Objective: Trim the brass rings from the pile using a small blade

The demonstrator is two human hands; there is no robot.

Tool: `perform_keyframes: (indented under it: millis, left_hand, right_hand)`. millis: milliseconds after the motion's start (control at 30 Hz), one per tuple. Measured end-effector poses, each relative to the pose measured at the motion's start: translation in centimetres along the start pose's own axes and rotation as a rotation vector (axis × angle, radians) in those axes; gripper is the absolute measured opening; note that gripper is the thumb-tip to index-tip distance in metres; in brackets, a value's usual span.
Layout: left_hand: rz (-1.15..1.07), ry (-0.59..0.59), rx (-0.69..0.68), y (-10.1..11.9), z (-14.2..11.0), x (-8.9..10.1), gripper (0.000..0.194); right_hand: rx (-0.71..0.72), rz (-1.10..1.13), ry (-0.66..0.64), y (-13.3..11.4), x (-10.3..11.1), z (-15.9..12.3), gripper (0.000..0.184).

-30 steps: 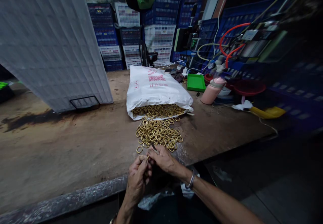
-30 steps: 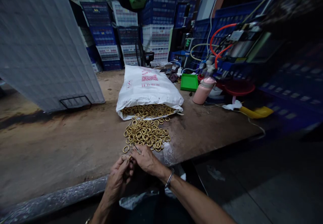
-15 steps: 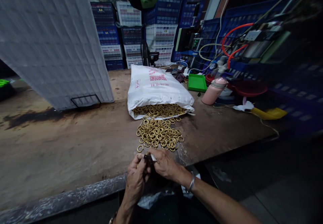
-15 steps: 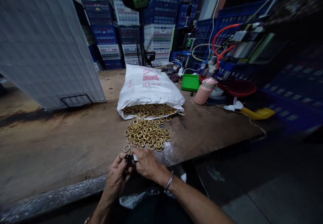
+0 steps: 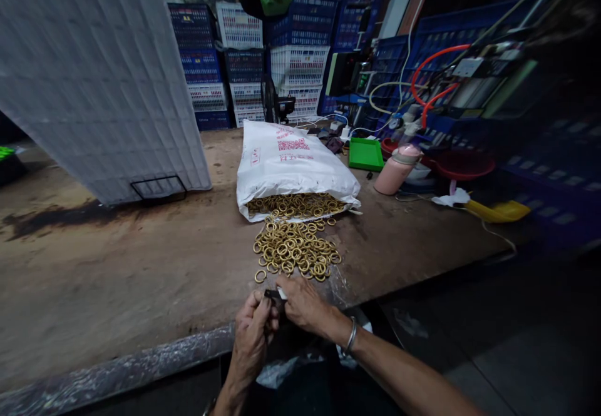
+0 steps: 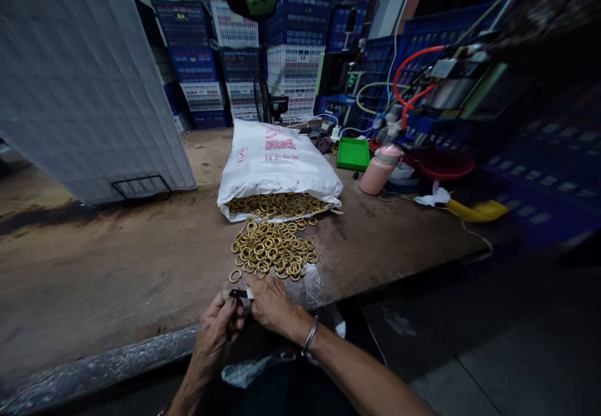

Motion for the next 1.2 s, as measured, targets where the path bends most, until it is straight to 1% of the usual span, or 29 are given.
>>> perform_keyframes:
  millis: [67, 133, 200, 300, 367, 433, 500, 533, 667, 800, 867, 933, 1033, 1100, 1133, 1200]
  left_hand:
    - [-0.025, -0.010, 0.032, 0.1, -0.8, 0.0, 0.029]
    - [-0.087, -0.044, 0.062, 0.4, -1.7, -0.2, 0.030]
    - [-0.153, -0.069, 0.069, 0.8, -2.2, -0.2, 0.030]
    - [-0.169, -0.050, 0.067, 0.9, -2.0, 0.5, 0.029]
    - [-0.169, -0.018, 0.064, 0.7, -1.5, 1.3, 0.032]
    - [-0.200, 0.023, 0.045, 0.7, -1.1, 2.1, 0.027]
    - [-0.243, 0.044, 0.027, 0.8, -0.9, 2.6, 0.021]
    - [-0.267, 0.045, 0.023, 0.9, -0.9, 2.8, 0.019]
    - [-0.354, 0.031, 0.048, 1.1, -0.6, 3.3, 0.025]
    - [-0.408, 0.066, 0.058, 1.1, -0.3, 3.5, 0.018]
    - [-0.380, 0.099, 0.047, 1.2, -0.1, 3.2, 0.020]
    - [-0.306, 0.144, 0.020, 1.4, 0.2, 2.7, 0.024]
    - [-0.129, 0.206, -0.004, 1.3, 0.5, 2.1, 0.031]
    - [0.018, 0.215, -0.007, 1.1, 0.8, 1.8, 0.036]
    - [0.087, 0.212, -0.015, 1.0, 0.9, 1.8, 0.037]
    - [0.192, 0.210, -0.066, 1.0, 1.1, 1.7, 0.033]
  right_hand:
    - [-0.042, -0.048, 0.008, 0.7, -0.4, 0.5, 0.026]
    - [-0.110, -0.101, 0.010, 1.5, -0.6, 1.0, 0.025]
    - [-0.132, -0.128, 0.020, 1.7, -0.4, 1.6, 0.024]
    - [-0.051, -0.125, 0.063, 0.5, 0.0, 2.4, 0.029]
    - [-0.012, -0.141, 0.059, -0.5, -0.1, 2.8, 0.034]
    - [0.005, -0.178, 0.038, -1.2, -0.5, 3.0, 0.039]
    - [0.011, -0.216, 0.037, -1.6, -0.9, 3.2, 0.040]
    - [0.012, -0.228, 0.048, -1.6, -1.1, 3.3, 0.039]
    - [0.008, -0.216, 0.071, -1.2, -1.5, 3.4, 0.034]
    - [0.010, -0.088, 0.061, -0.2, -1.6, 3.4, 0.034]
    - [0.023, 0.040, 0.091, 0.1, -1.3, 3.1, 0.029]
    - [0.037, 0.186, 0.138, 0.2, -0.9, 2.6, 0.021]
    - [0.041, 0.343, 0.177, 0.1, -0.3, 1.8, 0.012]
    - [0.046, 0.407, 0.175, -0.2, 0.0, 1.5, 0.006]
    - [0.050, 0.442, 0.169, -0.3, 0.1, 1.3, 0.004]
    - [0.048, 0.520, 0.158, -0.5, 0.3, 1.2, 0.010]
Point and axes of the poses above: each hand's wrist, its own z-axis towards the middle knuckle, its own x-axis out of the back of the hand, y = z × x, the point moved 5 cm from there along z, towards the middle knuckle
